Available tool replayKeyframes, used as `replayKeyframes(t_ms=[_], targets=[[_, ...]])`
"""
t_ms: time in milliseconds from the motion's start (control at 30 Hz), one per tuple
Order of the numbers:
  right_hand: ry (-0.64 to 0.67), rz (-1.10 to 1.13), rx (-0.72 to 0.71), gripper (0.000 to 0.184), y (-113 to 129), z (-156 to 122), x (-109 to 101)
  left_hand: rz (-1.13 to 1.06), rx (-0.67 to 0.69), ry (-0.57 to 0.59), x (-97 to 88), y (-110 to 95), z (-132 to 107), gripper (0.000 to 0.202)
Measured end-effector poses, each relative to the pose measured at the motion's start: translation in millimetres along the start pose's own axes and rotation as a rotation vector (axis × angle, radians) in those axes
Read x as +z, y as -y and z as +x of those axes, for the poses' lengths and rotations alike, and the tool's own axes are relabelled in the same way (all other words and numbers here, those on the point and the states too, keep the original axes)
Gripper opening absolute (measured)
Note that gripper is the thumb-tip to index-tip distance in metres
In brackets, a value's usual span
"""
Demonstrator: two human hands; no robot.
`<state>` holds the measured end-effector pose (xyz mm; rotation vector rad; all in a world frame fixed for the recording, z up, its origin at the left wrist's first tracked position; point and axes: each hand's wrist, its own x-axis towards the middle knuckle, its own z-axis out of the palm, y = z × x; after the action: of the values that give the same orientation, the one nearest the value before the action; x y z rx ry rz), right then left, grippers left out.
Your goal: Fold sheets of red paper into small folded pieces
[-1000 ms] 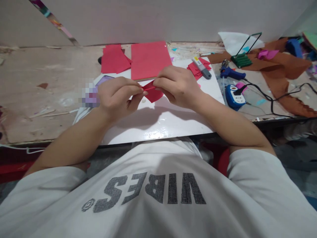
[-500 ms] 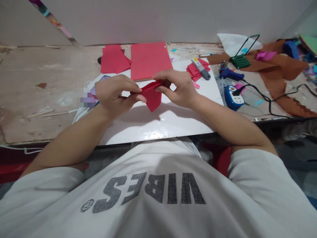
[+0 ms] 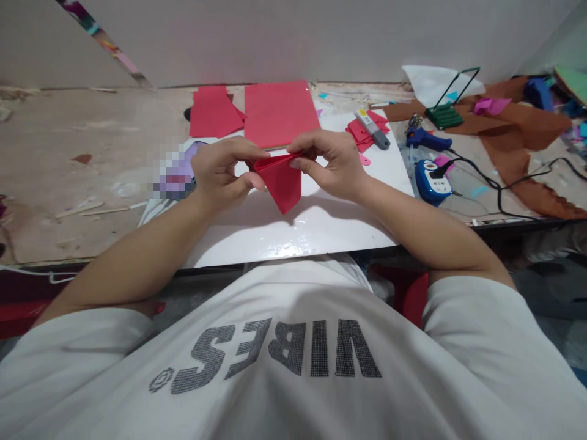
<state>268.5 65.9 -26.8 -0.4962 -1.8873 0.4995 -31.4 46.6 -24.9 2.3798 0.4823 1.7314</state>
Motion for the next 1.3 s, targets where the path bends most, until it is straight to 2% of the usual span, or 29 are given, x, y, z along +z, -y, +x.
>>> replayKeyframes(t_ms=[100,233,333,467,667,833,967,1133,1300], targets=[[-0.009,0.029,0.028,0.036,5,3,2,-0.029,0.004,0.011,1.2,-7,4,0.061],[-0.014,0.092,-0.045,0.038,14,6,5,-0.035,0.038,0.005,1.9,-16,6,0.051],[-0.028,0.108,-0.05,0.039,18,6,5,0.046,-0.048,0.004,0.0,-18,4,0.057],[-0.042,0.056,0.068,0.039,20,6,5,0.149,-0.134,0.017,-1.9,-20,0,0.062],[-0.078,0.063,0.031,0.052,8,4,9,0.202,-0.258,-0.04,1.0,-24,-4,0.056],[-0.078,0.06,-0.009,0.052,0,1,11,0.192,-0.275,-0.093,4.3,-27,-7,0.054],[-0.073,0.055,0.006,0.051,-1,0,10,0.137,-0.323,-0.116,6.7,-29,-7,0.061],[-0.051,0.114,0.005,0.042,1,-1,9,-0.001,-0.259,-0.12,11.3,-32,-4,0.066],[-0.051,0.169,0.075,0.039,8,-1,11,-0.073,-0.193,-0.132,16.4,-32,0,0.066]])
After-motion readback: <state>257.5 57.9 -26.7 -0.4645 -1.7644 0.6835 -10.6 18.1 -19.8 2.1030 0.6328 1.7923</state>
